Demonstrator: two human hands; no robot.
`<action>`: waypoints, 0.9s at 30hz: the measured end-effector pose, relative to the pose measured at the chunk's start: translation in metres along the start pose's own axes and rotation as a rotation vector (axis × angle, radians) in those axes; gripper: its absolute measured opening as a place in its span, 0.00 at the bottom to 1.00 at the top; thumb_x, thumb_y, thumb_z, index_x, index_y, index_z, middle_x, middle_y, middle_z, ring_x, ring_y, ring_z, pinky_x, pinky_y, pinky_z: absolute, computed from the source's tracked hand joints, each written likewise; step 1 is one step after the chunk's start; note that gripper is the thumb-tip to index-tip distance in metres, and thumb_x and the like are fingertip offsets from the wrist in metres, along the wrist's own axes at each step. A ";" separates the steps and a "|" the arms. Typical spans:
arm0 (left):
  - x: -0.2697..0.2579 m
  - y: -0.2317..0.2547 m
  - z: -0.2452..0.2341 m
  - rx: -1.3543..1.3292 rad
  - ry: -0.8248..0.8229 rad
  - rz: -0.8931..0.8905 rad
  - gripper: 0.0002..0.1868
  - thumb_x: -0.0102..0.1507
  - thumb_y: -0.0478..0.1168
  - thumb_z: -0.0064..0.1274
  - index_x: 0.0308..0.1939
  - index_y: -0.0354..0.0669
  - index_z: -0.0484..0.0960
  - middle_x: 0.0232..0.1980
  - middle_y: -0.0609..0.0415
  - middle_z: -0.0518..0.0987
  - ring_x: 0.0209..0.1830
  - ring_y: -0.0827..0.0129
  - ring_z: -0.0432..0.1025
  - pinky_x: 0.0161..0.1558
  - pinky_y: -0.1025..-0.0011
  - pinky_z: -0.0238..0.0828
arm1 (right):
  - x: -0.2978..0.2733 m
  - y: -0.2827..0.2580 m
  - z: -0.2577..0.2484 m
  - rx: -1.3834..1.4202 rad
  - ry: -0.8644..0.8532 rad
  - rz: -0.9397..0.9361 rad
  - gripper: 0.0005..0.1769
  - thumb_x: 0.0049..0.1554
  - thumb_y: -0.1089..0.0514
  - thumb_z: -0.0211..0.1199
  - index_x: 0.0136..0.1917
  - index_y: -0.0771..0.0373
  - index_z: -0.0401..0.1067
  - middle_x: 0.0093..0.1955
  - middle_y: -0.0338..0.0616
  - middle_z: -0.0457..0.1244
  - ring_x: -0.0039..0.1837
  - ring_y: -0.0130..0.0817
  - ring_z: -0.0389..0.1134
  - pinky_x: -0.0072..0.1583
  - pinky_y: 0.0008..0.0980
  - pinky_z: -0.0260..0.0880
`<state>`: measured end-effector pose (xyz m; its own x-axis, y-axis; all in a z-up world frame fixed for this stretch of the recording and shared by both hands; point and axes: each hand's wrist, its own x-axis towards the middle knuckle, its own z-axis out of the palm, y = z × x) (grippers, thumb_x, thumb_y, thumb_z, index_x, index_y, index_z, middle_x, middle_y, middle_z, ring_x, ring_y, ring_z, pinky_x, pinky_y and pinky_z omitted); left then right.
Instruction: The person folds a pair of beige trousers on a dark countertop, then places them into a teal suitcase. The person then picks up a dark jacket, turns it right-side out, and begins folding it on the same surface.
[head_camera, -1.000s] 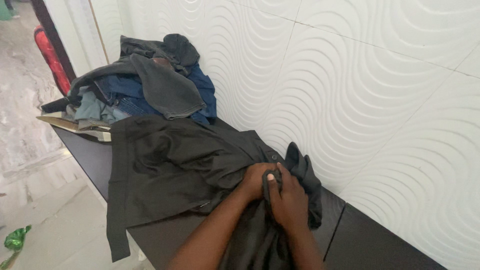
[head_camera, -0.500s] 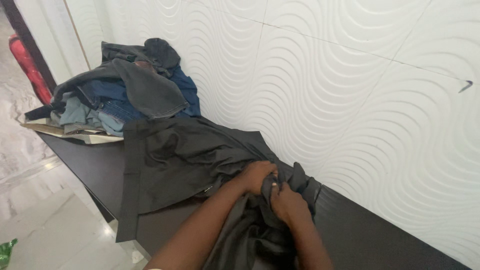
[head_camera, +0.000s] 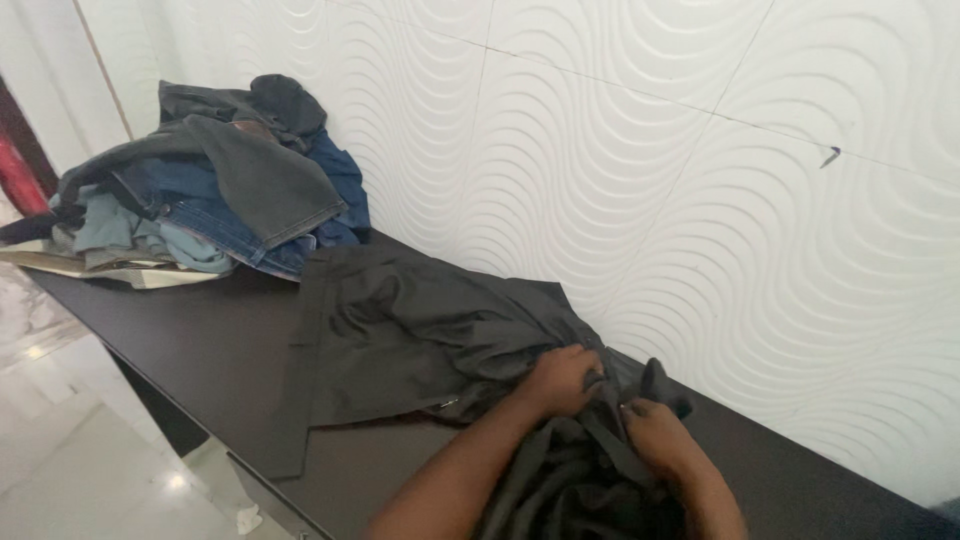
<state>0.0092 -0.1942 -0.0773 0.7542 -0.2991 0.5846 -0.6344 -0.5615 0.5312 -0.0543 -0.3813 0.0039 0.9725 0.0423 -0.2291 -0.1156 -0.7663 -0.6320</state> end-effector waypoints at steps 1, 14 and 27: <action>0.002 0.005 0.009 -0.027 -0.008 -0.022 0.15 0.59 0.46 0.59 0.45 0.43 0.79 0.45 0.41 0.78 0.48 0.43 0.74 0.48 0.52 0.71 | -0.011 -0.004 -0.005 -0.088 0.117 0.028 0.23 0.63 0.47 0.56 0.60 0.68 0.77 0.55 0.59 0.71 0.59 0.53 0.71 0.61 0.45 0.68; 0.035 0.088 0.100 -1.194 0.080 -0.538 0.16 0.62 0.40 0.46 0.52 0.46 0.82 0.49 0.54 0.82 0.49 0.69 0.75 0.53 0.69 0.72 | -0.054 0.044 -0.023 -0.162 0.474 -0.258 0.33 0.59 0.40 0.59 0.75 0.47 0.66 0.56 0.59 0.67 0.59 0.56 0.70 0.60 0.46 0.70; 0.024 0.071 -0.073 0.322 -0.024 -0.490 0.37 0.61 0.58 0.52 0.68 0.41 0.68 0.76 0.37 0.59 0.76 0.45 0.50 0.70 0.39 0.40 | -0.040 0.241 -0.118 -0.449 0.435 0.573 0.39 0.65 0.32 0.51 0.77 0.60 0.67 0.69 0.62 0.68 0.70 0.59 0.69 0.71 0.51 0.68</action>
<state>-0.0301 -0.1847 0.0188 0.9526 0.0392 0.3016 -0.1300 -0.8440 0.5204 -0.0967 -0.6435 -0.0517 0.7900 -0.6101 -0.0607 -0.6123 -0.7799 -0.1300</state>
